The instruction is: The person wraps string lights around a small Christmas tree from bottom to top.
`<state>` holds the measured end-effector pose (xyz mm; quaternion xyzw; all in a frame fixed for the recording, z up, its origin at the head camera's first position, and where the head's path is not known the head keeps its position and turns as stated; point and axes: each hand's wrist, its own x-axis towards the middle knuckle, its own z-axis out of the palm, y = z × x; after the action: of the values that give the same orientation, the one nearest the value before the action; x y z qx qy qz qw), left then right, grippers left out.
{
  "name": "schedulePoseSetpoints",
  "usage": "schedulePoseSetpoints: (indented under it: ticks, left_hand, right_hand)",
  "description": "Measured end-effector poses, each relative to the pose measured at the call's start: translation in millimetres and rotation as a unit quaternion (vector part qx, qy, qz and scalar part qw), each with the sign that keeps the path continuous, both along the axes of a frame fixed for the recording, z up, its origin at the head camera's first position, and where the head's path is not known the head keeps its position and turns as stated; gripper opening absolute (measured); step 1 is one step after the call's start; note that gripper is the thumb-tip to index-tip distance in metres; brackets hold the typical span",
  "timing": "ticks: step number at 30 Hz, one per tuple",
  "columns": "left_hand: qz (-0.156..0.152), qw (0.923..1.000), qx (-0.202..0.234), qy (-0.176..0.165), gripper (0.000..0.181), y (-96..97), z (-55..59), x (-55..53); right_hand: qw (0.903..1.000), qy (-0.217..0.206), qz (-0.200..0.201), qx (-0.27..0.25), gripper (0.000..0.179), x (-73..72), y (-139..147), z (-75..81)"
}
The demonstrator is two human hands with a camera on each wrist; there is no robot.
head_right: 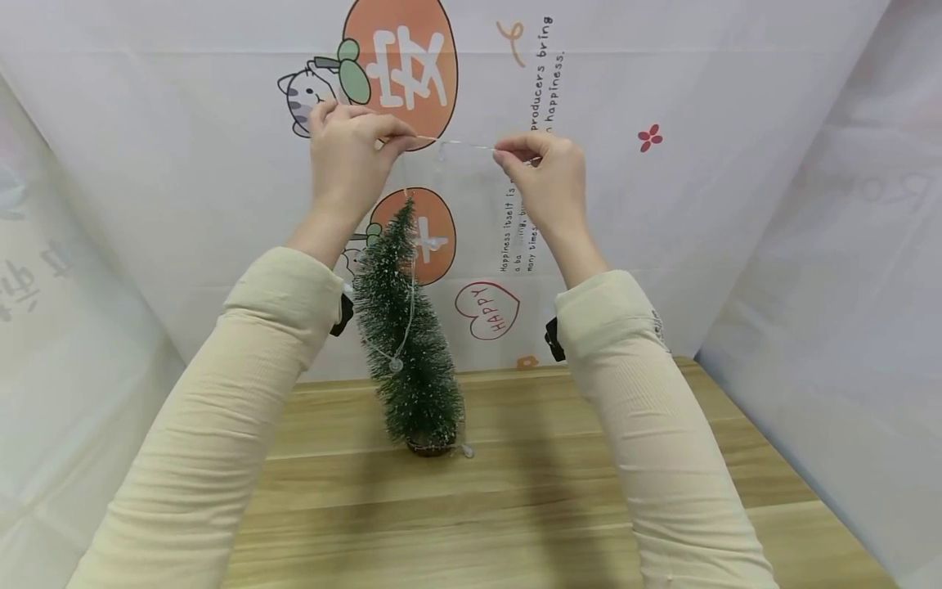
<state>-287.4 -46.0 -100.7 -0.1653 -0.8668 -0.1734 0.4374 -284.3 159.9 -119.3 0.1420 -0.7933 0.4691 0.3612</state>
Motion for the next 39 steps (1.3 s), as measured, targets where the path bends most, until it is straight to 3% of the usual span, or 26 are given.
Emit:
schedulePoseSetpoints:
  ticks: [6, 11, 18, 33, 39]
  left_hand:
    - [-0.016, 0.9995, 0.021, -0.016, 0.026, -16.3, -3.2, -3.8]
    - [-0.049, 0.9965, 0.037, -0.056, 0.024, -28.9, -1.4, -4.3]
    - [-0.069, 0.9882, 0.077, -0.113, 0.024, -40.1, 1.4, -1.4]
    - [-0.15, 0.9499, 0.151, -0.229, 0.028, -66.7, -3.3, -1.2]
    - [-0.185, 0.9246, 0.184, -0.277, 0.029, -77.0, -4.5, 1.5]
  right_hand:
    - [0.9998, 0.0, 0.001, -0.018, 0.022, -2.3, 5, -3.8]
    - [0.9987, 0.013, 0.02, -0.045, 0.02, -3.2, 7, -5.0]
    - [0.9973, 0.015, 0.046, -0.054, 0.022, -2.7, 1, -3.7]
    - [0.9853, -0.008, 0.129, -0.111, 0.009, 3.5, -3, -7.0]
    - [0.969, -0.026, 0.194, -0.151, 0.004, 6.1, -4, -10.3]
